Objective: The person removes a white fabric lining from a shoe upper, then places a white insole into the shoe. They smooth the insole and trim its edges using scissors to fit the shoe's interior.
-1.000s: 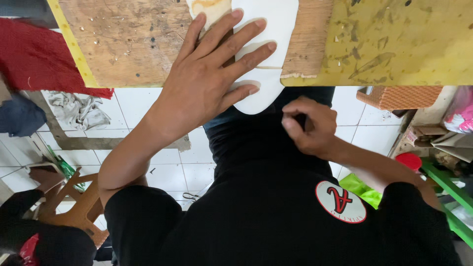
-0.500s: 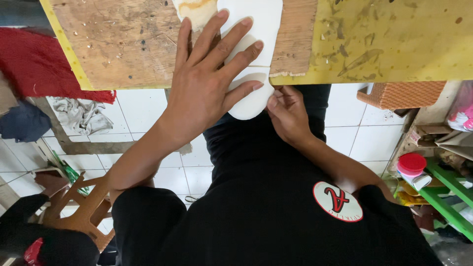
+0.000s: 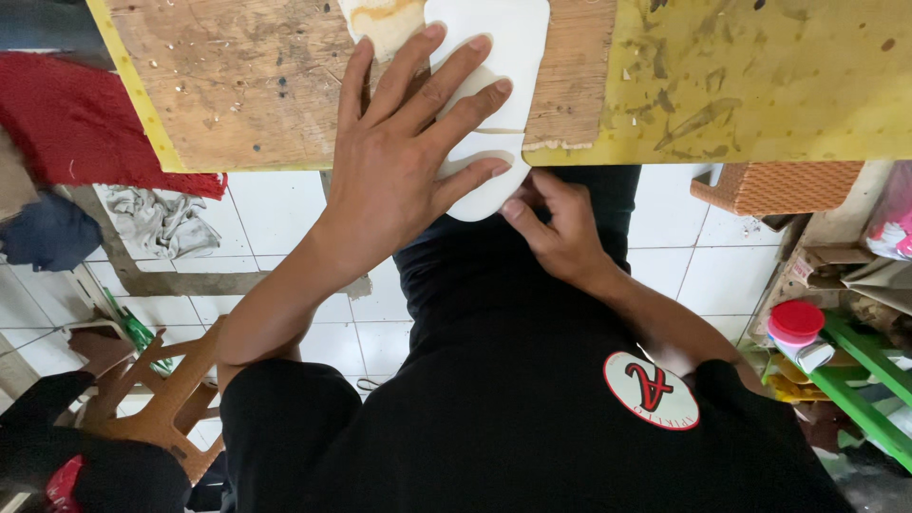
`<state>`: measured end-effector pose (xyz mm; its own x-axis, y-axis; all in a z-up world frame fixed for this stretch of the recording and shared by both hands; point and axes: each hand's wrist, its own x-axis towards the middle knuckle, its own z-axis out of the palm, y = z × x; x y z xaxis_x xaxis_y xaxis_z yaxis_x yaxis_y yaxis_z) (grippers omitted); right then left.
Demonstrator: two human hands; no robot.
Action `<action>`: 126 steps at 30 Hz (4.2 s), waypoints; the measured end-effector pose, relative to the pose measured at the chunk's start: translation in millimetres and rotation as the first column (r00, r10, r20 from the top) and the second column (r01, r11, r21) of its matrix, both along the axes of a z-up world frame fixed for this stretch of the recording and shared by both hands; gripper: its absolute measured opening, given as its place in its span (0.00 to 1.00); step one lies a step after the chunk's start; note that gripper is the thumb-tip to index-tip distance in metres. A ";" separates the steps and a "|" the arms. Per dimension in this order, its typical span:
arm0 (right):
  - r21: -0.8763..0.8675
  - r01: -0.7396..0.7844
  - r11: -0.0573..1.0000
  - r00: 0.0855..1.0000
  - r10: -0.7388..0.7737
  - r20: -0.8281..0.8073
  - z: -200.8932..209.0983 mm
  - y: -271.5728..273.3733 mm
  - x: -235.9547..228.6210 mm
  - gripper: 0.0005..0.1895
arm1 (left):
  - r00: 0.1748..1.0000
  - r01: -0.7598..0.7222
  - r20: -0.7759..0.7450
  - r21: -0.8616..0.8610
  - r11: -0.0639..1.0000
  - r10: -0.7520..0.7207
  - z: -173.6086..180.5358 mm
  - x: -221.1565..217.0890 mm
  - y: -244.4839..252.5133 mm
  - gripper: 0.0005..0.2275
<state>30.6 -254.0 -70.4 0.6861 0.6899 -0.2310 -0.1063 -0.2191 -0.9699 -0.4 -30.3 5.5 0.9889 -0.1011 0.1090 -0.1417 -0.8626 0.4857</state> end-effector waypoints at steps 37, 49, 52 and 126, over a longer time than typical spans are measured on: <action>-0.651 -0.263 0.712 0.185 0.699 0.690 66.4 15.5 90.3 0.43 | 0.988 0.078 -0.137 0.010 0.997 -0.076 10.7 1.1 10.5 0.31; -0.591 -0.291 0.752 0.239 0.656 0.716 61.8 18.7 91.9 0.46 | 0.995 0.083 -0.041 -0.059 0.995 -0.085 4.2 1.9 21.1 0.14; -0.651 -0.323 0.687 0.144 0.715 0.684 51.1 5.0 92.9 0.43 | 0.994 0.081 -0.066 -0.029 0.996 -0.083 6.8 1.3 19.8 0.15; 0.293 0.105 0.950 0.988 -0.134 0.081 62.9 1.6 32.8 0.35 | 0.761 -0.308 -0.131 -0.935 0.176 0.636 2.4 -36.7 -83.1 0.28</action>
